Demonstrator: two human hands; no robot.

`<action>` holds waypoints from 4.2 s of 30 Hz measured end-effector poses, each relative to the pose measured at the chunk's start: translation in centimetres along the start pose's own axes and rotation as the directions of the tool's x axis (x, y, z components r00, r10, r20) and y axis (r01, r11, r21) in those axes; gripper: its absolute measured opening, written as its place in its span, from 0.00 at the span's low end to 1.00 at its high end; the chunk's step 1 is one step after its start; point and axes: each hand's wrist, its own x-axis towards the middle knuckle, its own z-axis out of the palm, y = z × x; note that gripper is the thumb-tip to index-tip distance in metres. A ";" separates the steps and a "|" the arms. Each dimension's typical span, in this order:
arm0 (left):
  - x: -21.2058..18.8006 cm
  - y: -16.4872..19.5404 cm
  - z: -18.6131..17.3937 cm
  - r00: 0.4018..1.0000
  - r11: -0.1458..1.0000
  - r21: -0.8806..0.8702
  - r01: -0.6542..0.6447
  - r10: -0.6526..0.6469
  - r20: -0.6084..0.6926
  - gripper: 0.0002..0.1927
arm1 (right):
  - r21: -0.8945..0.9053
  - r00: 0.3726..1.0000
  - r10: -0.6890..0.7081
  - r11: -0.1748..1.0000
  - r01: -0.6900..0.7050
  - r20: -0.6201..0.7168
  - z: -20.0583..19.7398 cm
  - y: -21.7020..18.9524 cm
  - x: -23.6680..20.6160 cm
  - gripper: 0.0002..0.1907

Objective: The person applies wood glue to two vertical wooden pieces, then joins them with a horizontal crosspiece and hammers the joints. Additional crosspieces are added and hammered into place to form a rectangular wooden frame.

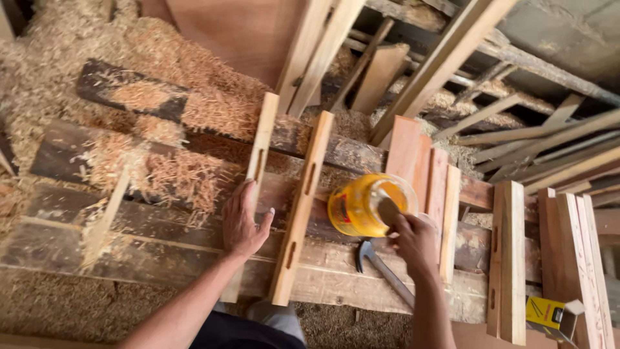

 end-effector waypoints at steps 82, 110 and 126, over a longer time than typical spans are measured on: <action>0.4 14.7 15.5 0.937 0.970 -0.237 -0.058 0.135 0.322 0.77 | -0.598 0.853 -0.357 0.608 0.522 0.382 4.1 2.0 13.2 0.21; -1.1 12.5 10.2 0.950 0.944 -0.313 0.109 -0.007 0.311 0.68 | -0.201 0.965 0.017 0.979 0.038 0.263 -3.4 0.2 6.6 0.17; -9.4 -4.1 -3.2 0.955 0.962 0.184 0.203 -0.235 0.178 0.64 | 0.468 0.926 -0.132 0.882 -0.054 0.355 6.6 2.4 -7.8 0.15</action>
